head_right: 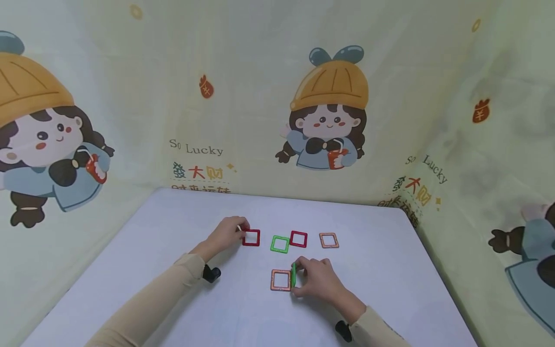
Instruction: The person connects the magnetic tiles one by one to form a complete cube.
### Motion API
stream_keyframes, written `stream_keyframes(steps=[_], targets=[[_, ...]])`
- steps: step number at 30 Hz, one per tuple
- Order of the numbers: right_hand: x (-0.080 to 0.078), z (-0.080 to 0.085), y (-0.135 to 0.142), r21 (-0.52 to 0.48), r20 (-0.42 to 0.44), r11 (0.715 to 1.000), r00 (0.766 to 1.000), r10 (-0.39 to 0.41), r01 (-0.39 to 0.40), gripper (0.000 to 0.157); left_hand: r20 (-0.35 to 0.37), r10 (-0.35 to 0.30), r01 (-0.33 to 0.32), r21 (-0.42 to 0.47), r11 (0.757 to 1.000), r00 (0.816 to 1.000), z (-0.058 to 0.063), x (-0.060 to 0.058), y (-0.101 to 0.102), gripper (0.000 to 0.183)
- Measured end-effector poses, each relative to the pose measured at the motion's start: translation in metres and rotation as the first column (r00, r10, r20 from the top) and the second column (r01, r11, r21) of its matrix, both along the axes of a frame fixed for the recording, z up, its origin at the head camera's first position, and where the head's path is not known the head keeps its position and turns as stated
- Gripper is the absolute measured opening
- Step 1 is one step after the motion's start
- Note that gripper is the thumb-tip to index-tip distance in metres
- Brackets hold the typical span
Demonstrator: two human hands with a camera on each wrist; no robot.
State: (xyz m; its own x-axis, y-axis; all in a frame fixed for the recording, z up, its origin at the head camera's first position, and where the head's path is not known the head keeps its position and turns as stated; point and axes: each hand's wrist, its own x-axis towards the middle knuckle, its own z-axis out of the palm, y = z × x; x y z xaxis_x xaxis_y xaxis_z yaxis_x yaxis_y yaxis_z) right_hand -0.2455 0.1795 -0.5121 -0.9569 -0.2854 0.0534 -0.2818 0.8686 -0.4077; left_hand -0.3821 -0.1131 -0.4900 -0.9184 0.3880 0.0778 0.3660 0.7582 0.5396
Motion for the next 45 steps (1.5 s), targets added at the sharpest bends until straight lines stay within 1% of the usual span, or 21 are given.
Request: stream_keyframes(steps=[6, 10, 14, 19, 24, 28, 36, 40, 45], targets=[[0.010, 0.001, -0.002, 0.003, -0.010, 0.999, 0.999, -0.049, 0.049, 0.050, -0.016, -0.036, 0.036, 0.026, 0.999, 0.999, 0.000, 0.005, -0.001, 0.010], [0.012, 0.002, -0.004, -0.001, -0.028, 0.998, 0.998, -0.056, 0.056, 0.048, -0.028, -0.048, 0.049, 0.039, 0.998, 0.998, 0.002, 0.008, 0.000, 0.010], [0.011, 0.003, -0.008, -0.003, -0.032, 0.998, 0.998, -0.057, 0.057, 0.046, -0.015, -0.062, 0.062, 0.054, 0.997, 0.998, 0.006, 0.012, 0.004, 0.011], [0.012, 0.004, -0.013, 0.000, 0.004, 0.998, 0.998, -0.069, 0.069, 0.047, 0.014, -0.117, 0.116, 0.062, 0.991, 0.993, 0.013, 0.025, 0.013, 0.011], [0.014, 0.005, -0.015, 0.006, 0.018, 0.997, 0.997, -0.075, 0.075, 0.049, 0.003, -0.172, 0.171, 0.082, 0.982, 0.985, 0.017, 0.038, 0.023, 0.011], [0.016, 0.005, -0.017, 0.012, 0.022, 0.997, 0.996, -0.081, 0.081, 0.051, -0.002, -0.185, 0.185, 0.086, 0.979, 0.983, 0.017, 0.045, 0.030, 0.011], [0.018, 0.004, -0.016, 0.016, 0.034, 0.996, 0.996, -0.086, 0.086, 0.052, -0.031, -0.239, 0.240, 0.087, 0.967, 0.971, 0.013, 0.056, 0.041, 0.011], [0.019, 0.005, -0.016, 0.005, 0.030, 0.998, 0.997, -0.069, 0.069, 0.052, -0.022, -0.246, 0.247, 0.087, 0.965, 0.969, 0.010, 0.062, 0.044, 0.012], [0.021, 0.005, -0.015, 0.018, 0.004, 0.998, 0.998, -0.062, 0.062, 0.052, -0.003, -0.254, 0.253, 0.116, 0.961, 0.967, 0.006, 0.070, 0.050, 0.013]])
